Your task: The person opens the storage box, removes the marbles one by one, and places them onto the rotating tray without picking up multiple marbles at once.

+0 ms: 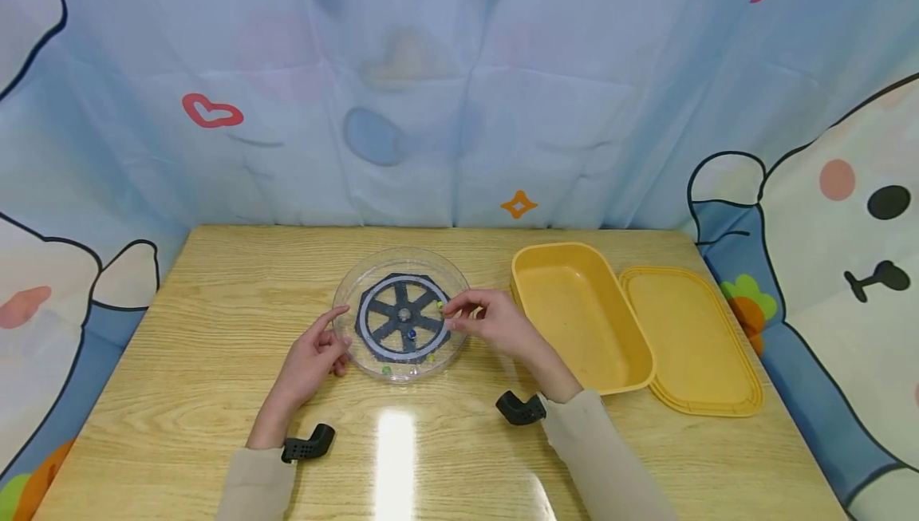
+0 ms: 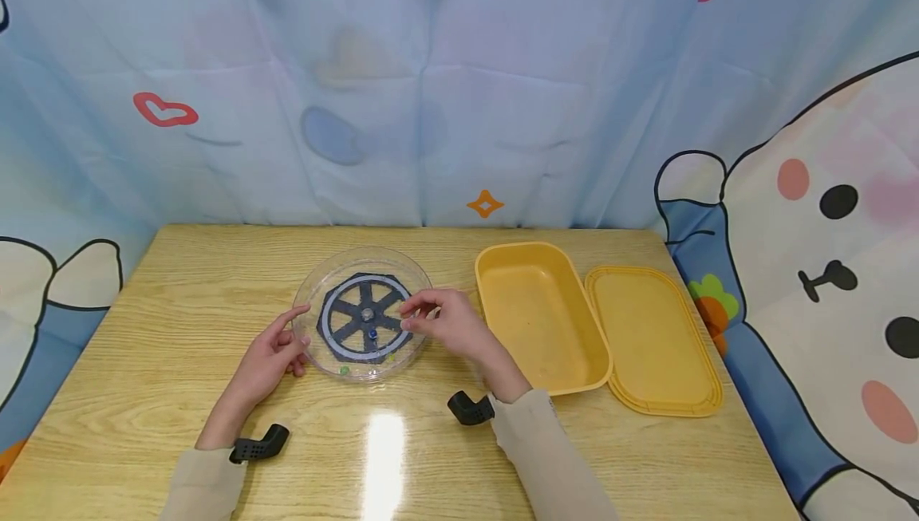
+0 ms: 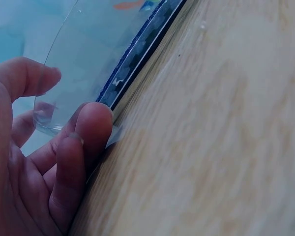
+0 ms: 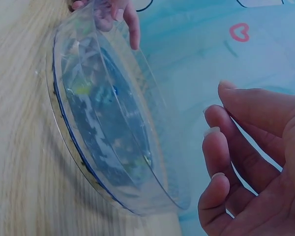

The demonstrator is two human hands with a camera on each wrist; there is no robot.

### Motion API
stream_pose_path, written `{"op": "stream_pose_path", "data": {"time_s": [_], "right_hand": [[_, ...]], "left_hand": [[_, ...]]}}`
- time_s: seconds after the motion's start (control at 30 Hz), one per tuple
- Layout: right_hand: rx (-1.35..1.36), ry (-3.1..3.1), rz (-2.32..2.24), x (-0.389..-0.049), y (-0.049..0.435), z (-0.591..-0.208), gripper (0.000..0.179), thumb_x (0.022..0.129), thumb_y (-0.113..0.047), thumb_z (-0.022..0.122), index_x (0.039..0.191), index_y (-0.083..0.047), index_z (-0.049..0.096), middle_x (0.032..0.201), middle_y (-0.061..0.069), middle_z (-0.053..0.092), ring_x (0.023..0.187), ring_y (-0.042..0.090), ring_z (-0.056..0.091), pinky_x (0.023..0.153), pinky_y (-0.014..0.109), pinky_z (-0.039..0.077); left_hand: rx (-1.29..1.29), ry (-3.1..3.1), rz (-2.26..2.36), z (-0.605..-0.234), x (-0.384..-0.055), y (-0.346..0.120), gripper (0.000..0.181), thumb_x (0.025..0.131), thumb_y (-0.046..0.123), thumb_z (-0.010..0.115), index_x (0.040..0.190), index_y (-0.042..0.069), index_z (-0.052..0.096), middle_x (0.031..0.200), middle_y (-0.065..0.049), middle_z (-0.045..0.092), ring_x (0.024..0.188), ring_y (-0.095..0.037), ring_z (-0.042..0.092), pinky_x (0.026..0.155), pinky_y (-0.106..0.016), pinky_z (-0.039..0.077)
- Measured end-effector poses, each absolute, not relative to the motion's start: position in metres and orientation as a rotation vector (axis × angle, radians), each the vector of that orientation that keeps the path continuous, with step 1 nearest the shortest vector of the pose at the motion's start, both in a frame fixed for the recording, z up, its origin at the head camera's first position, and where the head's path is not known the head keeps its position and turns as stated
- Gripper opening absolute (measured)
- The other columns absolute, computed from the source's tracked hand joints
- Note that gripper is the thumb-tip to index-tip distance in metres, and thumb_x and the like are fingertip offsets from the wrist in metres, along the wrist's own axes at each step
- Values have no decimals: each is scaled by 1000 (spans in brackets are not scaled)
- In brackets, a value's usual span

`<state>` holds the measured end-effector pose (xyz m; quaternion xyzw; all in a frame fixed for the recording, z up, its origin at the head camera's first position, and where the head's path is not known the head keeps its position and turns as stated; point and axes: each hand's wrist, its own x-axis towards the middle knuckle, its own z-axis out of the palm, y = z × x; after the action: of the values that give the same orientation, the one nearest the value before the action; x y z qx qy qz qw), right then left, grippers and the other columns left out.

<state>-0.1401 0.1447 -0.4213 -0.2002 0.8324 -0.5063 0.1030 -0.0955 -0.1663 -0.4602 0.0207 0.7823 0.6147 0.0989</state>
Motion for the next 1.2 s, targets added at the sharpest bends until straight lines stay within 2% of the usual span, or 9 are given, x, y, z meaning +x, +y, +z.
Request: {"op": "stream_pose_path", "data": {"time_s": [0.37,0.63,0.8,0.9,1.07,1.2], "right_hand": [[-521,2567,-1454,-145,175,-405,12,90,-12,76,101,-8,76,99,4,71,83,21,58,66,27,46],[-525,2618,-1391,-154,220,-395,12,90,-12,76,101,-7,75,95,3,71,82,20,61,67,26,49],[-489,2592,-1373,-161,248,-397,17,90,-13,75,104,-3,74,96,6,70,84,21,61,67,28,50],[-489,2564,-1326,-166,263,-401,18,90,-12,75,104,-1,74,98,8,70,84,22,59,67,30,50],[-447,2373,-1251,-171,278,-409,16,85,-6,78,98,2,73,91,12,70,79,25,62,69,33,53],[-473,2195,-1156,-178,284,-421,15,82,-1,79,94,4,72,85,12,71,76,22,65,71,29,54]], "left_hand": [[65,2321,1828,-461,-95,-166,51,100,3,56,149,6,43,77,-20,60,61,-26,60,59,-32,54],[63,2332,1813,-459,-95,-165,50,100,4,56,149,6,43,78,-21,61,61,-27,60,59,-32,54],[80,2334,1818,-464,-98,-167,51,100,3,56,149,5,42,78,-22,60,61,-27,60,59,-33,55],[68,2321,1833,-476,-102,-170,52,100,5,57,150,9,42,78,-20,61,60,-25,60,59,-32,55],[62,2329,1847,-494,-106,-173,52,100,10,59,150,15,44,77,-15,61,59,-21,59,58,-30,54],[71,2333,1836,-474,-100,-169,51,100,7,58,149,10,44,77,-18,61,60,-25,60,58,-31,55]]}}
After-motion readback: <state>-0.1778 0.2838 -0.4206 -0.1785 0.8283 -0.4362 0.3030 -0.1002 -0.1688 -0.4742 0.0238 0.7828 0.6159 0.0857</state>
